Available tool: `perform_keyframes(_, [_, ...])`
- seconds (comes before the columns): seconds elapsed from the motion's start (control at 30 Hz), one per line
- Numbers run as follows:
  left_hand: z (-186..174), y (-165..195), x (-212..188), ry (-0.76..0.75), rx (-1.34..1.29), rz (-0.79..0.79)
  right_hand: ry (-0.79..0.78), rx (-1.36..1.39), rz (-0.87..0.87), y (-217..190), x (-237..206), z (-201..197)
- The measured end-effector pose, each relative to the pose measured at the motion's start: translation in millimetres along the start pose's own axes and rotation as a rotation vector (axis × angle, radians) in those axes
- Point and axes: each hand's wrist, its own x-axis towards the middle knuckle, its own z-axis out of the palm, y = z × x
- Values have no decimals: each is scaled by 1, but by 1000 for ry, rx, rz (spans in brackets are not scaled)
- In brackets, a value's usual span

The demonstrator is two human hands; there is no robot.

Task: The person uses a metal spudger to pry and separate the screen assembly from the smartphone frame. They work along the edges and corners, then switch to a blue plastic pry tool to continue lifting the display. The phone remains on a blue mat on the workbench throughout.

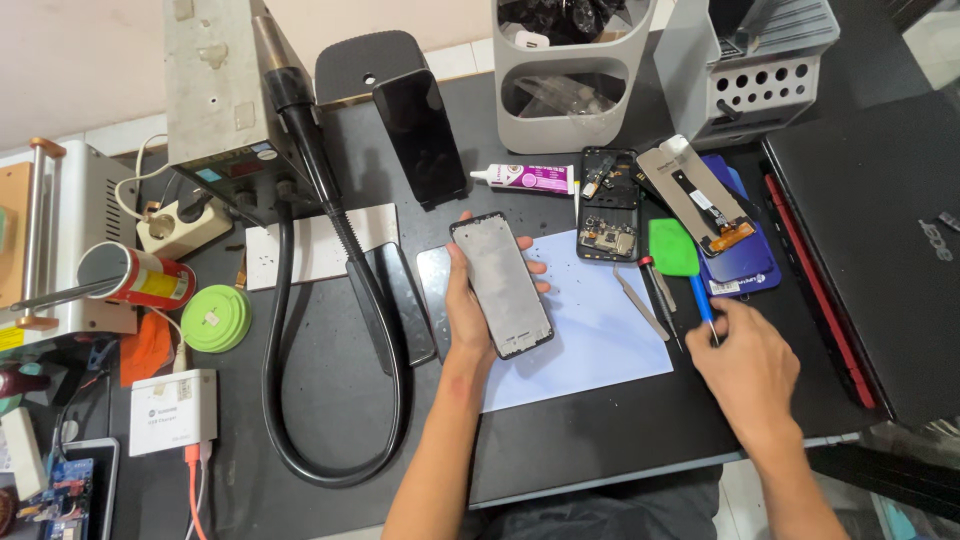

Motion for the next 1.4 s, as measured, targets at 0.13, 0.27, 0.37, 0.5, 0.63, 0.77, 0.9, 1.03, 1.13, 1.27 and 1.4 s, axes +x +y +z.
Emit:
perform_keyframes(0.13, [-2,1,1,8,-9,-16,-170,106,112,28,-7,-1])
perform_keyframes(0.27, [-1,0,2,6,-16,-24,-470,845,402,70,1,-7])
perform_keyframes(0.37, [0,0,2,6,-11,-24,-632,1460,381,78,4,-10])
perform_keyframes(0.5, [0,1,2,6,3,-33,-719,1644,200,37,12,-18])
perform_keyframes(0.63, [0,0,3,15,31,-23,-679,1237,66,-39,41,-8])
perform_keyframes(0.77, [-1,-2,3,18,66,-36,-820,1320,-99,-103,81,6])
perform_keyframes(0.9, [-2,-1,5,-5,73,7,-877,1654,-145,-125,91,17])
perform_keyframes(1.03, [-1,-2,7,10,34,-41,-836,1449,-121,-107,86,24])
perform_keyframes(1.13, [-2,-2,9,21,113,-14,-885,1449,-109,-98,95,27])
perform_keyframes(1.27, [-2,-8,8,-3,238,5,-889,1528,-64,-92,100,21])
perform_keyframes(1.4, [-2,-10,7,-16,300,16,-791,1323,-155,-93,99,19])
